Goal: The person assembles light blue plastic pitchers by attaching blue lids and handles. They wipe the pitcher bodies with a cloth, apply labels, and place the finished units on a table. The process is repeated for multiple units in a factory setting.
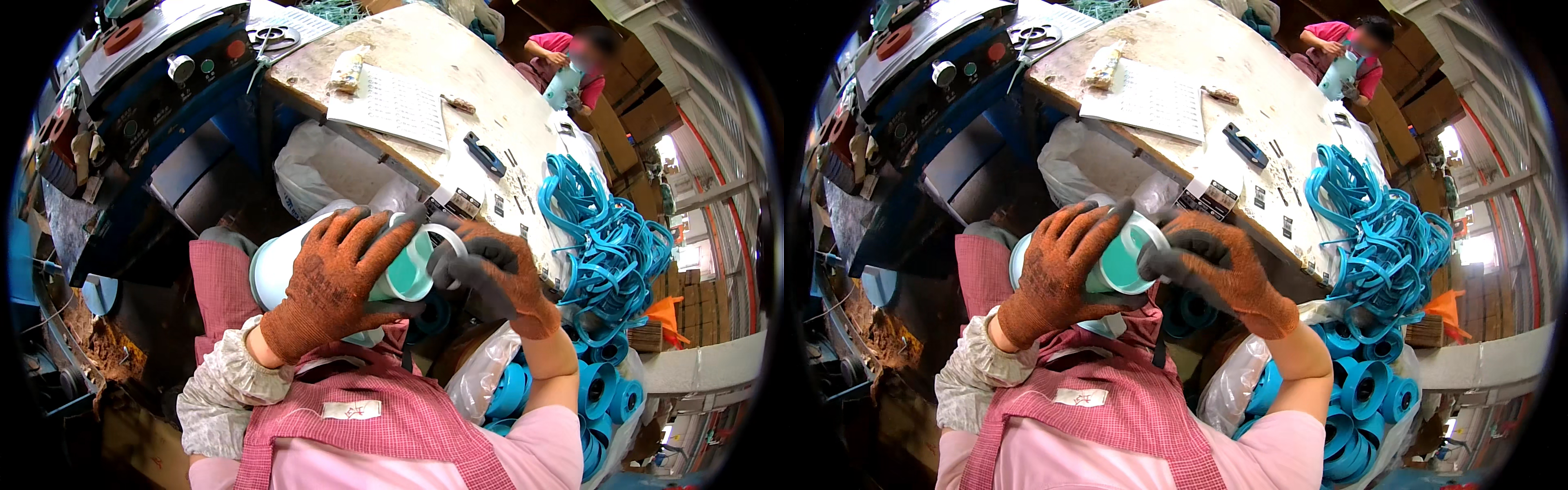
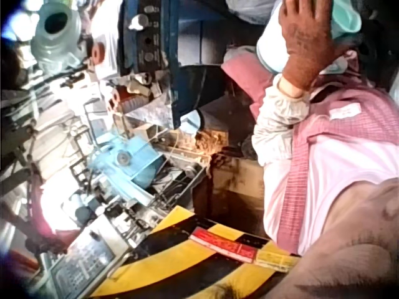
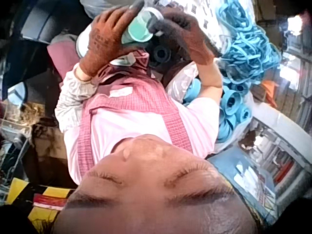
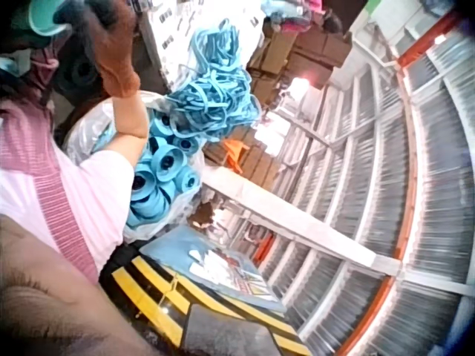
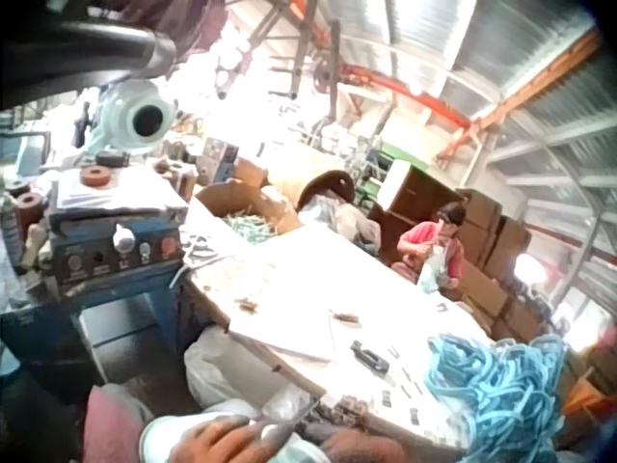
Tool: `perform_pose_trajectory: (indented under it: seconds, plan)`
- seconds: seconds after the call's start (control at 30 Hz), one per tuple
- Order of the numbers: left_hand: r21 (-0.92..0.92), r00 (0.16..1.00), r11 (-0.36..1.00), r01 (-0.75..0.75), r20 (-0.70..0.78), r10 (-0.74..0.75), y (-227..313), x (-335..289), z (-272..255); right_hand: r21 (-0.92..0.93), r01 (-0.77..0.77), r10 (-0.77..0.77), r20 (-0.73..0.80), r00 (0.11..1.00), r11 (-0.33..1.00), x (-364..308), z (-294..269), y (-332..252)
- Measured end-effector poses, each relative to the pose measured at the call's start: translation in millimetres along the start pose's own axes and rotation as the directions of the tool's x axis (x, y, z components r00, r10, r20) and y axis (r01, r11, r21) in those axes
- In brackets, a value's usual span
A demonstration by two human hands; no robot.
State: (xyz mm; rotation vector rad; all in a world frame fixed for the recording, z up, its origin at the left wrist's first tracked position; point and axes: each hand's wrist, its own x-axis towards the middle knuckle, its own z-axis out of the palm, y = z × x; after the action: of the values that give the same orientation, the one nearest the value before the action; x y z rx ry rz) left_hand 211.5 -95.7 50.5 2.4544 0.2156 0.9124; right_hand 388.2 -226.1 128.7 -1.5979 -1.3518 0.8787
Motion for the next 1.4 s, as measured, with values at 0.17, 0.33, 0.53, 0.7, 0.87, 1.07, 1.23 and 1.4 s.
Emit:
perform_pose_trajectory:
  seconds: [0.17, 0.33, 0.53, 0.7, 0.87, 1.07, 1.23, 1.4]
  plan:
    - [0.026, 0.998, 0.998, -0.058, 0.024, 0.058, 3, 6, -1, -0.082, 0.076, -0.059, 0.194, 0.979, 0.994, -3, -5, 23]
    - [0.047, 0.999, 0.998, -0.032, 0.017, 0.031, 4, 3, 2, 0.076, 0.051, -0.063, 0.167, 0.984, 0.996, -1, -5, 13]
    - [0.056, 0.999, 0.998, -0.030, -0.028, 0.032, 1, 0, 4, 0.503, -0.171, 0.105, 0.157, 0.982, 0.847, 1, 11, 0]
    - [0.000, 0.997, 1.000, -0.004, -0.073, 0.004, 1, 1, 6, 0.199, -0.004, -0.001, 0.028, 1.000, 0.980, -6, 29, 35]
    - [-0.020, 0.997, 0.999, -0.046, -0.069, 0.044, -1, -3, 4, -0.536, 0.416, -0.373, 0.194, 0.907, 0.734, -2, 30, 35]
    - [0.023, 0.993, 0.995, -0.097, -0.067, 0.098, 5, -5, -2, -0.694, 0.379, -0.276, 0.262, 0.925, 0.612, 3, 45, 30]
    - [-0.012, 0.991, 0.994, -0.107, -0.087, 0.105, 7, -5, -1, -0.740, 0.384, -0.374, 0.193, 0.907, 0.553, -4, 46, 31]
    - [0.021, 0.991, 0.992, -0.122, -0.050, 0.123, 13, -4, 7, -0.712, 0.377, -0.141, 0.369, 0.919, 0.592, 3, 32, 38]
